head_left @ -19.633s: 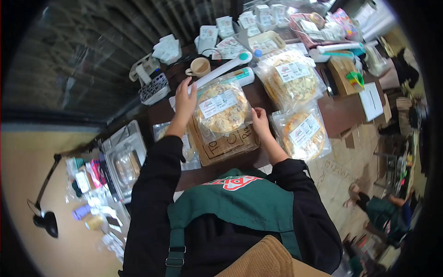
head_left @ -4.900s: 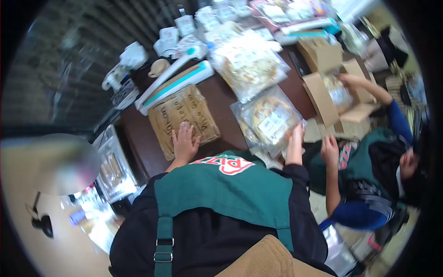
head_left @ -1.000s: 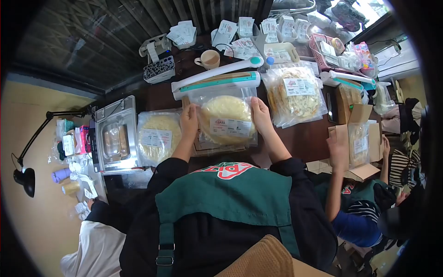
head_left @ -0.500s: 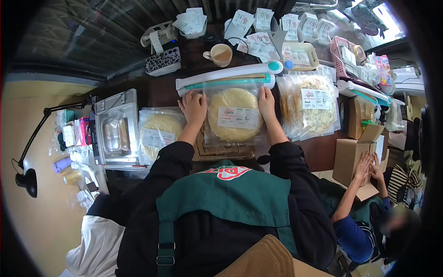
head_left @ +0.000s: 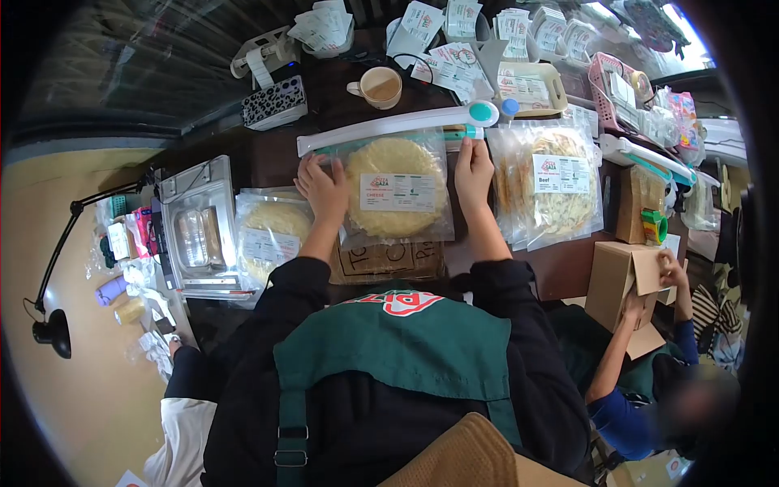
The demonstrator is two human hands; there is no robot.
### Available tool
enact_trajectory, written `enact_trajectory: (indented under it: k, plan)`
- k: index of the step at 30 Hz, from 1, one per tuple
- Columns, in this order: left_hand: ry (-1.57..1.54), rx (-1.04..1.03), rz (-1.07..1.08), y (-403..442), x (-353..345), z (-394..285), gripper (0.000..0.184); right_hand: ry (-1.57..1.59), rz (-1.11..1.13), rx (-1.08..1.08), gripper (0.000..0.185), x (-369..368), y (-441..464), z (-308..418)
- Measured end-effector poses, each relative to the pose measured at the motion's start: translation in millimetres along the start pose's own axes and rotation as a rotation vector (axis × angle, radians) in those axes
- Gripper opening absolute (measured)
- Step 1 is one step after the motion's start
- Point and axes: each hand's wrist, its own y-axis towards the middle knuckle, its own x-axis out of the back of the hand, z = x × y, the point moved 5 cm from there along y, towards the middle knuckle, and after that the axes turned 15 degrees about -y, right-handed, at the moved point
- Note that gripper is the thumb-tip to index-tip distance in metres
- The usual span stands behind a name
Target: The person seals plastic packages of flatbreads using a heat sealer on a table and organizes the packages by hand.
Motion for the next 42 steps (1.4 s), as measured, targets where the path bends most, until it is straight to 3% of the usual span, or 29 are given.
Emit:
enact_trajectory:
  k: [1, 3, 4, 6, 9, 12, 15, 21, 30, 42]
  plan:
    - [0.016, -0.13, -0.057, -9, 3, -18, 0.053, 0.005, 0.056, 0.094, 0.02, 12, -5, 27]
    - [-0.01, -0.327, 0.192, -31, 1, -65, 0.072, -0.031, -0.019, 0.523, 0.015, 28, 5, 85]
    - [-0.015, -0.386, 0.311, -46, -14, -74, 0.072, -0.048, -0.055, 0.735, 0.012, 34, 4, 112]
    - [-0.018, -0.454, 0.481, -58, -35, -91, 0.075, -0.189, -0.09, 0.845, 0.011, 23, 29, 154]
    - [0.069, -0.5, 0.603, -51, -55, -101, 0.081, -0.629, 0.175, 0.865, 0.032, -43, 69, 138]
    - [0.159, -0.551, 0.648, -43, -68, -91, 0.075, -0.926, 0.91, 0.547, 0.058, -93, 73, 119]
    - [0.154, -0.509, 0.655, -40, -69, -88, 0.072, -0.816, 1.06, 0.536, 0.077, -134, 69, 99]
    - [0.116, -0.519, 0.622, -39, -68, -88, 0.068, -0.907, 1.077, 0.388, 0.086, -163, 49, 91]
    - [0.042, -0.52, 0.575, -56, -56, -85, 0.069, -0.856, 0.651, 0.586, 0.078, -162, 41, 91]
    - [0.007, -0.253, 0.659, -130, 44, -39, 0.066, -0.895, 0.739, 0.475, 0.073, -163, 42, 92]
